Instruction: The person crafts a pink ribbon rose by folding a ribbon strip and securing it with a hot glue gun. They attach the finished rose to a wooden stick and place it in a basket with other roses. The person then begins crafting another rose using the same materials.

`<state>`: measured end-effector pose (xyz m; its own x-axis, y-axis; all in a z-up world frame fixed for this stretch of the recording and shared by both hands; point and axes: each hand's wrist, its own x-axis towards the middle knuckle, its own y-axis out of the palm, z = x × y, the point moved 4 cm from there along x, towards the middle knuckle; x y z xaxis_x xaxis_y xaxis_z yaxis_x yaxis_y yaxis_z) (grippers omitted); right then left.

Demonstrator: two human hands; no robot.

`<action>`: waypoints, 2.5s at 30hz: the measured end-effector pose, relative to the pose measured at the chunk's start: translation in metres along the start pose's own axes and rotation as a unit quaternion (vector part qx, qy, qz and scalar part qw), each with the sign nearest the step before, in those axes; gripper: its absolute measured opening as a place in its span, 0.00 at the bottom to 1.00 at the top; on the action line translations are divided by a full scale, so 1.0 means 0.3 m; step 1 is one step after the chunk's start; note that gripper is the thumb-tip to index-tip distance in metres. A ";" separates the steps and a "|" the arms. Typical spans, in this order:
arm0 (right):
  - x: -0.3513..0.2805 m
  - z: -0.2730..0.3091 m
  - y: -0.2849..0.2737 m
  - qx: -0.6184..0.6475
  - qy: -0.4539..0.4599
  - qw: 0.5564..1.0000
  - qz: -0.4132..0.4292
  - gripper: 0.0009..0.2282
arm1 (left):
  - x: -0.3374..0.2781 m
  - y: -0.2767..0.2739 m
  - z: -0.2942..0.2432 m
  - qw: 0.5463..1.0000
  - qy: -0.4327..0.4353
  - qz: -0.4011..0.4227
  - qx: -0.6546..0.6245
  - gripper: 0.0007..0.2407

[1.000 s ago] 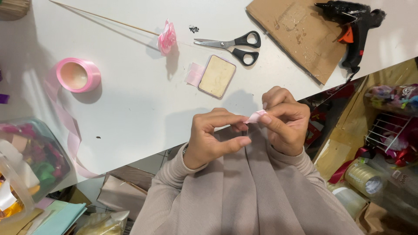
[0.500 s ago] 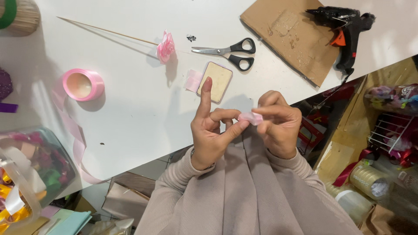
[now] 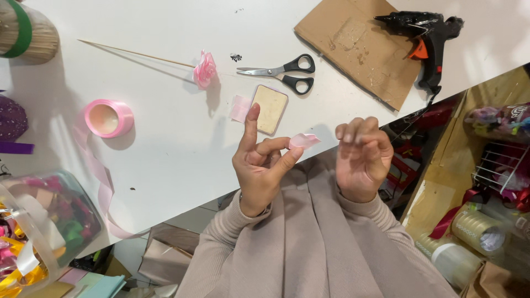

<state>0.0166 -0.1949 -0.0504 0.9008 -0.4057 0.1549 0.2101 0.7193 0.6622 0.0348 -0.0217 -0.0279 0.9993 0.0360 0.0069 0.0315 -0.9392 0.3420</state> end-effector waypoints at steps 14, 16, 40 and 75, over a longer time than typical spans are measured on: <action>0.015 0.007 0.078 -0.240 0.049 0.964 0.104 0.06 | 0.001 0.043 -0.004 0.997 0.022 0.013 0.073 0.39; 0.020 0.013 0.082 -0.251 0.039 0.962 0.101 0.06 | 0.010 0.034 -0.016 0.996 0.027 0.024 0.078 0.41; 0.074 0.253 -0.117 -0.457 -0.767 0.428 0.139 0.01 | 0.082 0.266 -0.079 0.965 -0.006 0.224 0.138 0.03; 0.325 0.443 -0.085 -0.519 0.003 0.717 0.464 0.15 | 0.116 0.238 -0.020 0.984 -0.039 0.093 0.148 0.02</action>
<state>0.0486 -0.3277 0.0452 0.8365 0.5209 0.1704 -0.3148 0.7111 -0.6287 0.0717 -0.0855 0.0022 0.9864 -0.1615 -0.0319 -0.1597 -0.9858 0.0520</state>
